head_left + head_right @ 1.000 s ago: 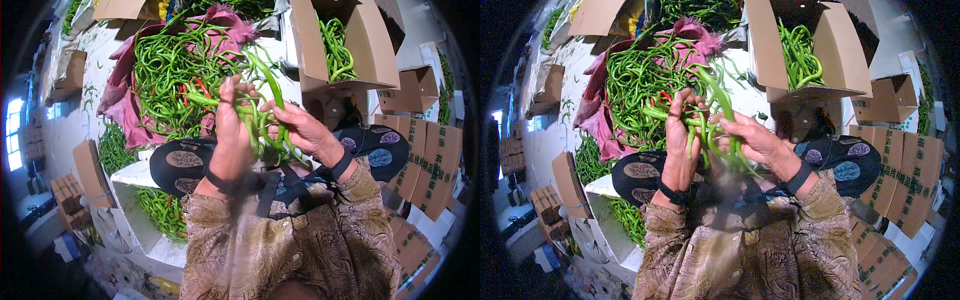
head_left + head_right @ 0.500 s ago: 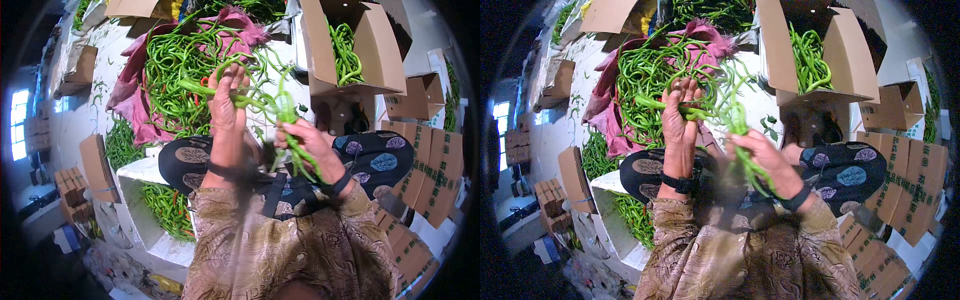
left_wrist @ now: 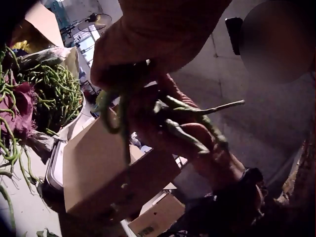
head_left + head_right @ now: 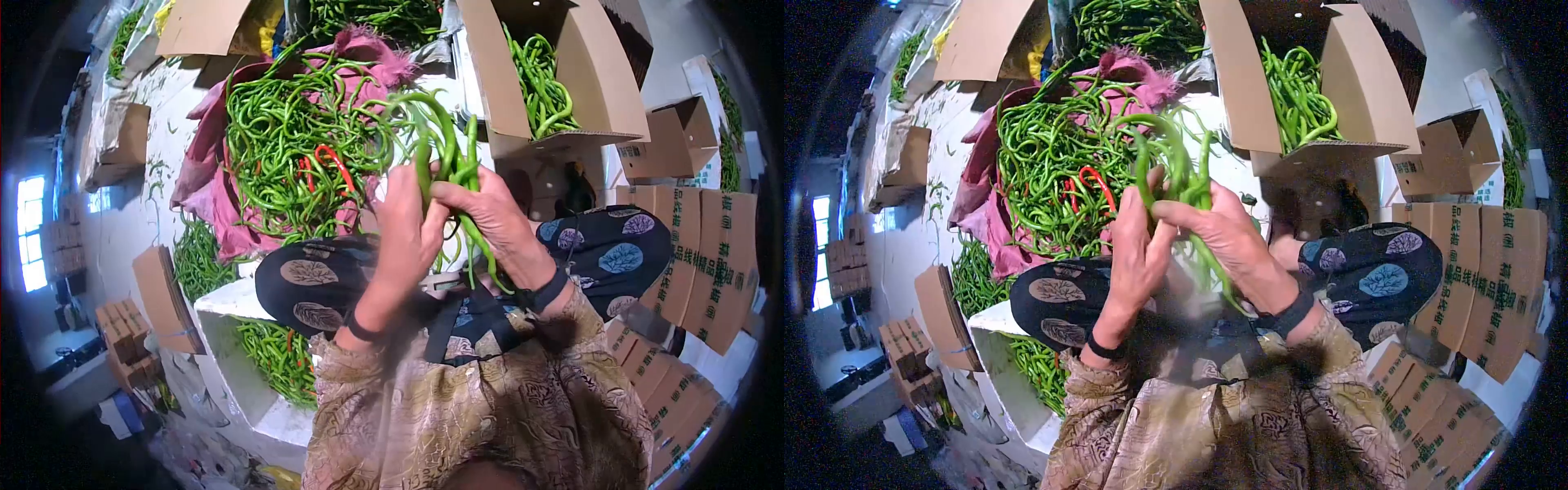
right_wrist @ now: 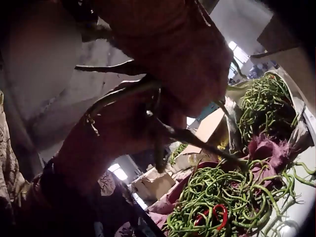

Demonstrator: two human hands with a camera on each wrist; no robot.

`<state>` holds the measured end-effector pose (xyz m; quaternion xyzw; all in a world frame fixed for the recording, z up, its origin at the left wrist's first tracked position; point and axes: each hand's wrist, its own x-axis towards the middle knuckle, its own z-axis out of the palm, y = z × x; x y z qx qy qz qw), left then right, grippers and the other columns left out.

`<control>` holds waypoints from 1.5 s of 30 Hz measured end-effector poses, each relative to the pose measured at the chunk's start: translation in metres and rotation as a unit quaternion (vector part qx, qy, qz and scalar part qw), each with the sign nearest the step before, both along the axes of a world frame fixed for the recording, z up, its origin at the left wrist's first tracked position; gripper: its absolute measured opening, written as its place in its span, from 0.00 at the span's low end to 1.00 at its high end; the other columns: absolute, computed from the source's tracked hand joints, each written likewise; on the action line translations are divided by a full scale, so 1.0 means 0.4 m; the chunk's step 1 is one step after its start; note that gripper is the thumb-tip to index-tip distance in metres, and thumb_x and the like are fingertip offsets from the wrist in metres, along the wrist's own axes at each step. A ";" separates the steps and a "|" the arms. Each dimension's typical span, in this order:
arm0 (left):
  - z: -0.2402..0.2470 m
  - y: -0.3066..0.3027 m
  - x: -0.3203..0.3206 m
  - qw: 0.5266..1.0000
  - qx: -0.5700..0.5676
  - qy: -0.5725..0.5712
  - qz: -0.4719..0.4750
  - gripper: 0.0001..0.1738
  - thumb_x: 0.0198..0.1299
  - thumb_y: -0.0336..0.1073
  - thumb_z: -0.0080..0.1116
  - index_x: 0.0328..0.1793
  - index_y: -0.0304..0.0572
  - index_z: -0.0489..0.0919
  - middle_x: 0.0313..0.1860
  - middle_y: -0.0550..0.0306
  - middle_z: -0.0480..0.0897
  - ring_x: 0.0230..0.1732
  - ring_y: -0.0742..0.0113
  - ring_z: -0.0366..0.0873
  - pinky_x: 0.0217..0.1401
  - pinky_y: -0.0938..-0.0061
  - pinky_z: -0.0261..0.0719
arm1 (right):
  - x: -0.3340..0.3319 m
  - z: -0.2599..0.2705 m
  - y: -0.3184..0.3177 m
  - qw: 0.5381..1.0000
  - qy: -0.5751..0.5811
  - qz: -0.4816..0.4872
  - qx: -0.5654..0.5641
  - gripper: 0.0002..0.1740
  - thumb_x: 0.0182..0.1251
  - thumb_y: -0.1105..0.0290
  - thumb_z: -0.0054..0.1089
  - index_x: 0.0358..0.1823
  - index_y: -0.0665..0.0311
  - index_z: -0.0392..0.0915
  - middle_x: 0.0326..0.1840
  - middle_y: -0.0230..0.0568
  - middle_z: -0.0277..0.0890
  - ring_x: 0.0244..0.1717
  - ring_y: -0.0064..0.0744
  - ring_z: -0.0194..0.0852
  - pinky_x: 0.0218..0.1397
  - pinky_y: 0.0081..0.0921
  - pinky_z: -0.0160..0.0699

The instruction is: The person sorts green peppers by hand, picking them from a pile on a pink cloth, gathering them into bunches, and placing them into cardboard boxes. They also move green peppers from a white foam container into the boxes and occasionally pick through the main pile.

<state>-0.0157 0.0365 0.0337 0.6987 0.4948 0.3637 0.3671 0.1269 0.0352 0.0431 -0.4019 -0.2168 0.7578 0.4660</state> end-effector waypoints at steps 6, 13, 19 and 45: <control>0.009 -0.058 0.009 0.995 0.040 0.077 0.038 0.34 0.60 0.25 0.53 0.72 0.25 0.57 0.65 0.30 0.68 0.65 0.46 0.70 0.63 0.66 0.70 | -0.025 -0.023 0.024 0.998 -0.021 0.029 0.058 0.21 0.60 0.68 0.68 0.54 0.64 0.74 0.44 0.30 0.77 0.43 0.19 0.75 0.49 0.18 0.73; -0.039 -0.080 0.007 0.989 0.014 -0.082 0.124 0.27 0.57 0.21 0.55 0.65 0.28 0.68 0.63 0.41 0.73 0.66 0.50 0.69 0.69 0.64 0.66 | -0.034 -0.116 0.024 0.986 0.166 -0.002 -0.001 0.16 0.67 0.70 0.60 0.54 0.66 0.75 0.49 0.36 0.78 0.49 0.25 0.75 0.57 0.25 0.73; -0.009 -0.080 -0.001 0.993 0.039 -0.007 0.111 0.26 0.54 0.21 0.56 0.62 0.32 0.71 0.63 0.46 0.73 0.67 0.54 0.68 0.70 0.64 0.64 | -0.036 -0.117 0.024 0.987 0.160 0.010 0.015 0.18 0.65 0.73 0.61 0.55 0.66 0.73 0.49 0.36 0.77 0.49 0.25 0.75 0.57 0.26 0.74; 0.038 -0.129 -0.062 0.864 -0.247 -0.376 0.228 0.13 0.62 0.28 0.57 0.53 0.33 0.75 0.41 0.55 0.81 0.40 0.73 0.77 0.43 0.80 0.75 | 0.028 -0.052 0.054 0.964 0.194 0.182 0.011 0.30 0.53 0.72 0.62 0.59 0.72 0.69 0.42 0.41 0.76 0.42 0.30 0.75 0.51 0.26 0.73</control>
